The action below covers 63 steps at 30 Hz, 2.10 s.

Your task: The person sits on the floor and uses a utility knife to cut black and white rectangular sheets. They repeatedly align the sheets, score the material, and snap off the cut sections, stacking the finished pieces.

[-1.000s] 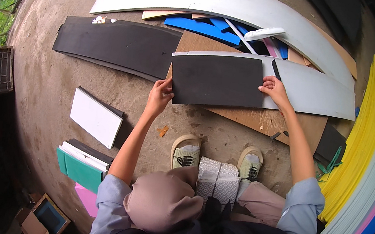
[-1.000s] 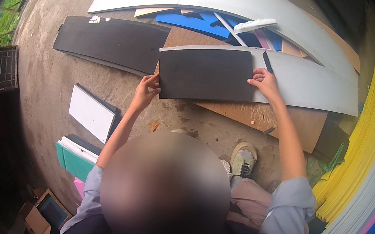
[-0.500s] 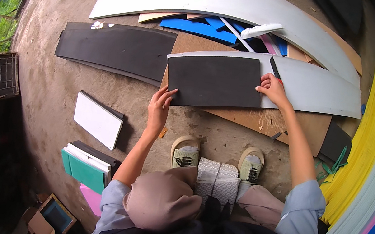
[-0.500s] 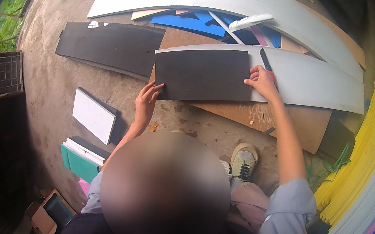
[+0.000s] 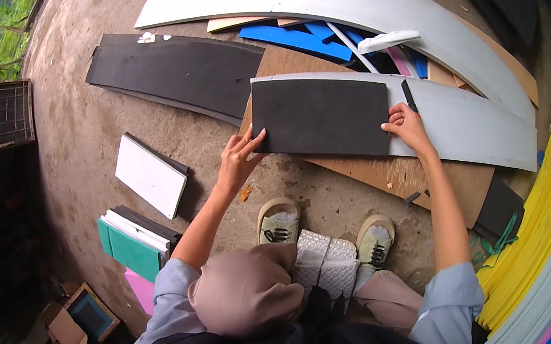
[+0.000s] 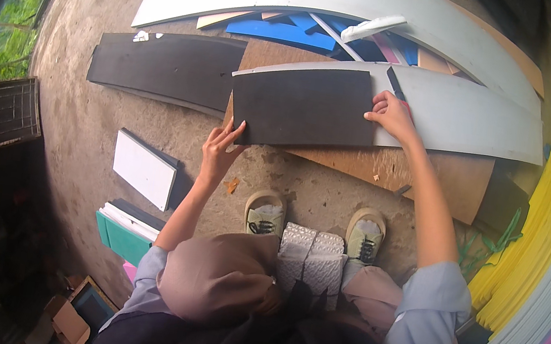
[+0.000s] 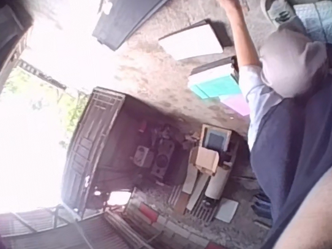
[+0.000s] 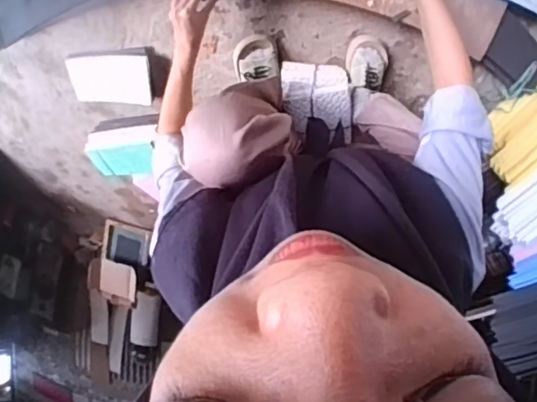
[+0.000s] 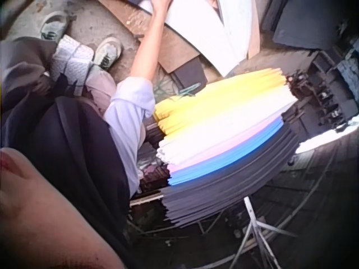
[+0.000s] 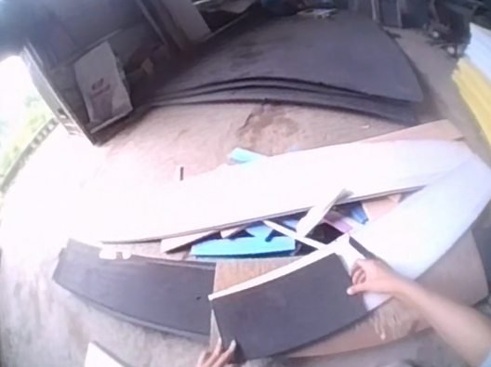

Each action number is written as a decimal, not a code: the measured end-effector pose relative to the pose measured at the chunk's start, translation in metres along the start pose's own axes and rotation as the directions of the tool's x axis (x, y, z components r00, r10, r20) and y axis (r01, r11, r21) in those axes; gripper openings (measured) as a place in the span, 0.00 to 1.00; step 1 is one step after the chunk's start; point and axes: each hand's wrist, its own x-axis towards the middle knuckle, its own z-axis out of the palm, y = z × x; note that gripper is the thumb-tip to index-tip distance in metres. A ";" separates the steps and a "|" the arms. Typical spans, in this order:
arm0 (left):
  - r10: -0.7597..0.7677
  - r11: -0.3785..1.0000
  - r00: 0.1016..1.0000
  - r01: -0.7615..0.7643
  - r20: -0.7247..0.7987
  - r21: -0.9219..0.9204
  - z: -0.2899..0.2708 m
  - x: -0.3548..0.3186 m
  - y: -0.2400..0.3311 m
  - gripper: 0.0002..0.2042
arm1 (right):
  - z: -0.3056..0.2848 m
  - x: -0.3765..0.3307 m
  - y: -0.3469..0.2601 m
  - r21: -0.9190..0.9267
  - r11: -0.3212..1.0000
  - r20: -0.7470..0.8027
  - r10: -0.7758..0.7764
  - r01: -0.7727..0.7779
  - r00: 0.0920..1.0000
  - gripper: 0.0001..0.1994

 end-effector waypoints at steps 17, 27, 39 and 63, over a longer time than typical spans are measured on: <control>0.295 0.954 0.924 -0.297 0.245 -0.028 0.045 0.067 0.132 0.43 | -0.013 -0.038 0.007 -0.542 0.840 -0.531 -0.337 -0.007 0.777 0.22; 0.314 0.919 0.870 -0.379 0.380 0.107 0.092 0.100 0.150 0.49 | -0.005 -0.028 0.019 -0.645 0.758 -0.403 -0.444 0.095 0.800 0.21; 0.334 0.932 0.866 -0.363 0.372 0.009 0.087 0.121 0.119 0.46 | 0.030 0.003 -0.046 -0.474 0.879 -0.308 -0.116 -0.047 0.944 0.12; 0.262 0.960 0.857 -0.277 0.445 -0.033 0.099 0.126 0.116 0.45 | 0.045 0.023 -0.066 -0.666 0.735 -0.318 -0.125 -0.128 0.940 0.12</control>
